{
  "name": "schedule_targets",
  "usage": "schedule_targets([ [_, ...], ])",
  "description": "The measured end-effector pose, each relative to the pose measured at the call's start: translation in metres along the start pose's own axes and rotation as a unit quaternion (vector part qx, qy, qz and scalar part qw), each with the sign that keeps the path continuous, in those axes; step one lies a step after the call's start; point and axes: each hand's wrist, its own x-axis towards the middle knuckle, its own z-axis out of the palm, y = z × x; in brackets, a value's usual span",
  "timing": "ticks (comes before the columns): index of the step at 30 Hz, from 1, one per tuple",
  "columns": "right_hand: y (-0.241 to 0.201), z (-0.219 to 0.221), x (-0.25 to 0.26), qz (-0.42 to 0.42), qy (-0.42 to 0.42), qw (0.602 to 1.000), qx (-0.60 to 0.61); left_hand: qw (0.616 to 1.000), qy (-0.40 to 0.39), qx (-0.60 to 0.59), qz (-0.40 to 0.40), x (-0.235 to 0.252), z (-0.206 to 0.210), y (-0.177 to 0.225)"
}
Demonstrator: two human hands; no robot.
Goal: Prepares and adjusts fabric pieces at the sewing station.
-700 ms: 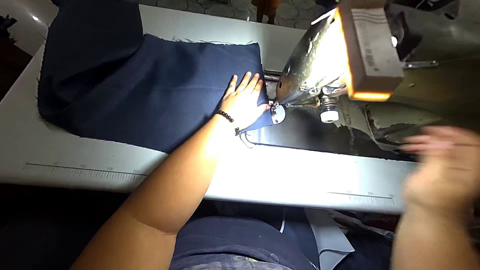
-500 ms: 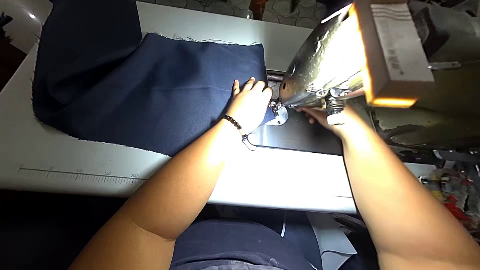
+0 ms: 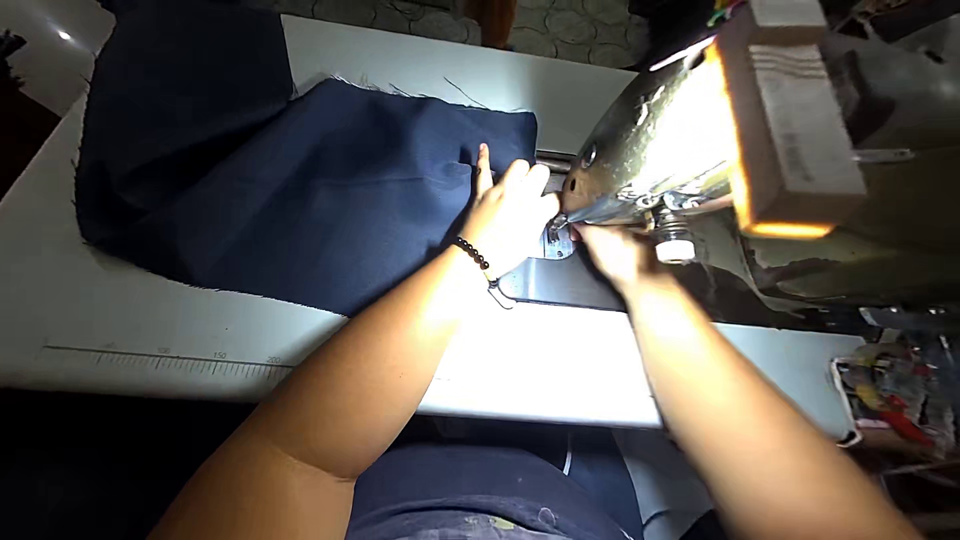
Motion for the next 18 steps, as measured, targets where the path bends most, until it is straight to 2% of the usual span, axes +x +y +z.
schedule_targets([
  [2, 0.000, 0.005, 0.004, 0.014, 0.053, 0.998, 0.036, 0.999, -0.004, 0.008, 0.036, -0.003, -0.002, 0.000],
  [4, 0.005, 0.010, 0.008, 0.014, 0.065, 0.996, 0.066, 0.998, 0.042, -0.020, 0.040, -0.008, -0.004, -0.007],
  [5, 0.010, 0.013, 0.008, 0.021, 0.065, 0.993, 0.091, 0.997, 0.070, -0.045, 0.001, -0.011, -0.007, -0.013],
  [6, 0.016, 0.015, 0.009, 0.038, 0.061, 0.988, 0.135, 0.994, 0.062, -0.061, -0.070, -0.016, -0.014, -0.025],
  [8, 0.022, 0.012, -0.003, 0.065, 0.034, 0.970, 0.232, 0.974, -0.052, -0.033, -0.218, -0.035, -0.029, -0.061],
  [10, 0.015, -0.003, -0.039, 0.076, 0.004, 0.958, 0.275, 0.954, -0.113, 0.010, -0.278, -0.072, -0.039, -0.082],
  [12, 0.003, -0.009, -0.082, 0.009, 0.015, 0.971, 0.237, 0.953, -0.125, 0.048, -0.271, -0.121, -0.047, -0.065],
  [15, -0.029, 0.012, -0.136, -0.188, 0.087, 0.948, 0.241, 0.949, -0.178, 0.081, -0.249, -0.165, -0.059, -0.001],
  [16, -0.045, 0.018, -0.146, -0.246, 0.077, 0.942, 0.215, 0.955, -0.172, 0.083, -0.228, -0.168, -0.063, 0.015],
  [18, -0.068, 0.026, -0.147, -0.313, 0.051, 0.940, 0.129, 0.978, -0.109, 0.086, -0.157, -0.162, -0.060, 0.019],
])
